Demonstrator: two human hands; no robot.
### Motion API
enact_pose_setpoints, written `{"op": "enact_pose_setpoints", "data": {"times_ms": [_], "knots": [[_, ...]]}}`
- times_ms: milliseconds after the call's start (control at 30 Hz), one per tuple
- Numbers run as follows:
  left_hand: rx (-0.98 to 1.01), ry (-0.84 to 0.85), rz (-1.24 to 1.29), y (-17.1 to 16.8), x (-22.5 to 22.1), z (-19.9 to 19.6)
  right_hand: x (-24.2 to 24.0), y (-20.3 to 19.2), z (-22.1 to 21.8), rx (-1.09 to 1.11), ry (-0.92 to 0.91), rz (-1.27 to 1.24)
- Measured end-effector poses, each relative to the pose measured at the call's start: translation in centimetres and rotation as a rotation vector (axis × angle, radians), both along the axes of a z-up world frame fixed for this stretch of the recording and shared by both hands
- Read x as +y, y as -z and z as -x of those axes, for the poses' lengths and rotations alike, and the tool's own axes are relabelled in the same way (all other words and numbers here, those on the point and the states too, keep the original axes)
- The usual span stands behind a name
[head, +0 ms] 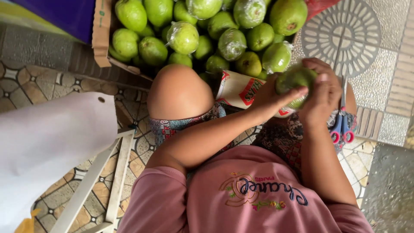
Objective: Wrapping individual guavas in plastic film for packaging.
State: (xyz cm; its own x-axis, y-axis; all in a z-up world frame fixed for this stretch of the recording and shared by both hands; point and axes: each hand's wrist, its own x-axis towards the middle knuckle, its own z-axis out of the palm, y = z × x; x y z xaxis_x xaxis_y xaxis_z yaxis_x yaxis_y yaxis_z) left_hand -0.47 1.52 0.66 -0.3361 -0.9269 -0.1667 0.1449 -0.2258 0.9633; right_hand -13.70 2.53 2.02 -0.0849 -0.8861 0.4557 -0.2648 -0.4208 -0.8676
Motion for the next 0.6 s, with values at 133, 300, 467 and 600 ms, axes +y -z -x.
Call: {"op": "enact_pose_setpoints", "data": {"times_ms": [133, 300, 467, 600], "knots": [[0.003, 0.062, -0.026, -1.1, 0.1, -0.4, 0.8, -1.3, -0.3, -0.055, 0.015, -0.098], [-0.036, 0.059, -0.037, -1.9, 0.1, -0.6, 0.8, -1.3, -0.5, -0.316, 0.081, -0.296], [0.118, -0.054, 0.055, -1.1, -1.5, -0.4, 1.3, 0.6, -1.7, -0.092, 0.058, -0.089], [0.183, -0.190, 0.151, -2.0, -3.6, -3.0, 2.8, 5.1, -0.7, 0.615, 0.073, -0.051]]}}
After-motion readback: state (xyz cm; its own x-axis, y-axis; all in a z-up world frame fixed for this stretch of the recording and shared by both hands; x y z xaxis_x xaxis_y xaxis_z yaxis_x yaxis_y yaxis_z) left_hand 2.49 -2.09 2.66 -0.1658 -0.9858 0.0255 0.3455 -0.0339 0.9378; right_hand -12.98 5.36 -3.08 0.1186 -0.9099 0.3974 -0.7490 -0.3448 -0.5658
